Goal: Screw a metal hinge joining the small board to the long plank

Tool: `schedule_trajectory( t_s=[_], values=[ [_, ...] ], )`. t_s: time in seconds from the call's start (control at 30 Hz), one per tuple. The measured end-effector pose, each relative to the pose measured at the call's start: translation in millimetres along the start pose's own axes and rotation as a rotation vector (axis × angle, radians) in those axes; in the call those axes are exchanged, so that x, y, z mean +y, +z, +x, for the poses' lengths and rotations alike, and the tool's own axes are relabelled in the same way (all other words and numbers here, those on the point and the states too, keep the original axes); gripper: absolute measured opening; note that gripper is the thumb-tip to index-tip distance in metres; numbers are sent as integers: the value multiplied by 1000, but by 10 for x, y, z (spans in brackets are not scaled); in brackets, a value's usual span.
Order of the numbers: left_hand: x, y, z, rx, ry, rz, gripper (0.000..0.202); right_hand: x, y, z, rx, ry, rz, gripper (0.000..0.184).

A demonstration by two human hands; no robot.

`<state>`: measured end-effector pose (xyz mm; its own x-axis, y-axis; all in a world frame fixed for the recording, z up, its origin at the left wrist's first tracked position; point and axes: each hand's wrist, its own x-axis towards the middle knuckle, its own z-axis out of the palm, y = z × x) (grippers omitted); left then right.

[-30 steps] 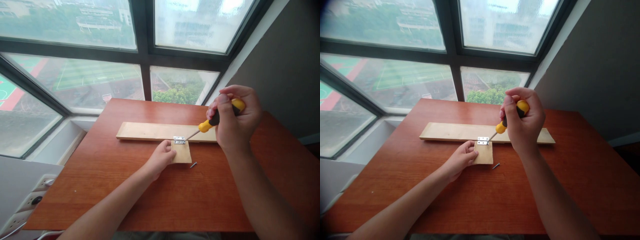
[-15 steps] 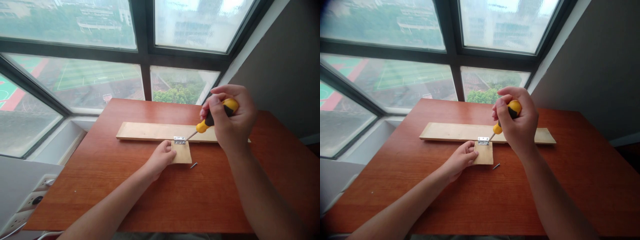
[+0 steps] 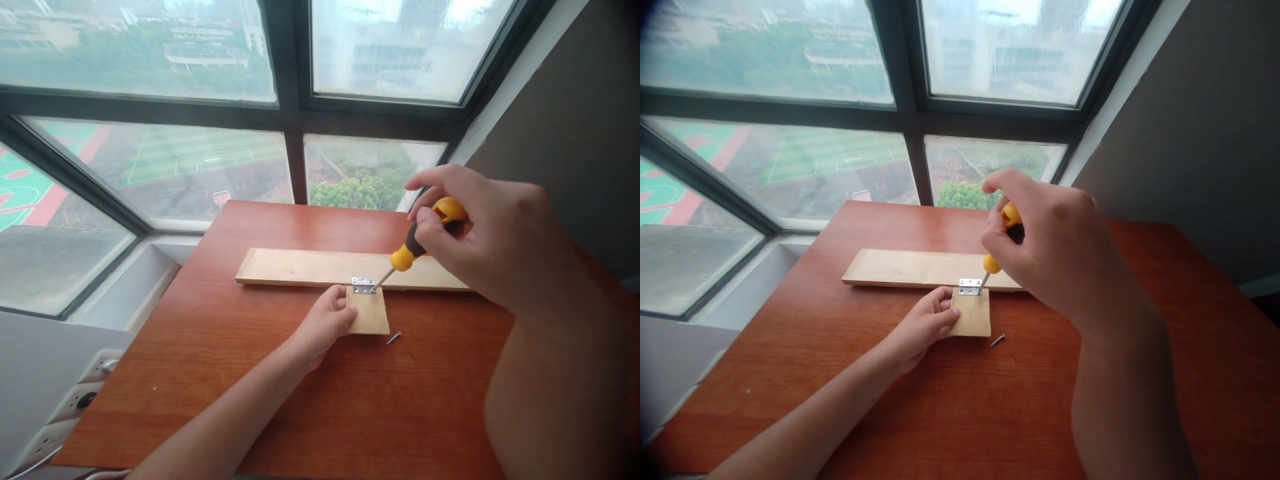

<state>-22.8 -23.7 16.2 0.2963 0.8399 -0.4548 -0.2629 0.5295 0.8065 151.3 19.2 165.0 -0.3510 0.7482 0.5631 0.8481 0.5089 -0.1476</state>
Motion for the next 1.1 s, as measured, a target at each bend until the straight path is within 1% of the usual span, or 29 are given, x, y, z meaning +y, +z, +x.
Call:
schedule_trajectory(
  t_s=[0.1,0.37,0.5,0.7,0.93,1.1],
  values=[
    [-9,16,5,5,3,-34,27,20,-45,-14,6,16,-5,30],
    [-25,47,40,-40,-8,-173,36,57,-73,2,36,-12,12,27],
    [-42,49,57,-26,-15,-222,31,60,-61,7,57,-36,23,27],
    [-101,63,87,42,2,-238,26,95,-76,-1,76,-32,-31,26],
    [-97,87,83,25,10,-238,31,115,-104,-14,71,-30,-59,24],
    [-90,97,75,39,9,-236,29,114,-112,-18,70,-15,-71,24]
  ],
)
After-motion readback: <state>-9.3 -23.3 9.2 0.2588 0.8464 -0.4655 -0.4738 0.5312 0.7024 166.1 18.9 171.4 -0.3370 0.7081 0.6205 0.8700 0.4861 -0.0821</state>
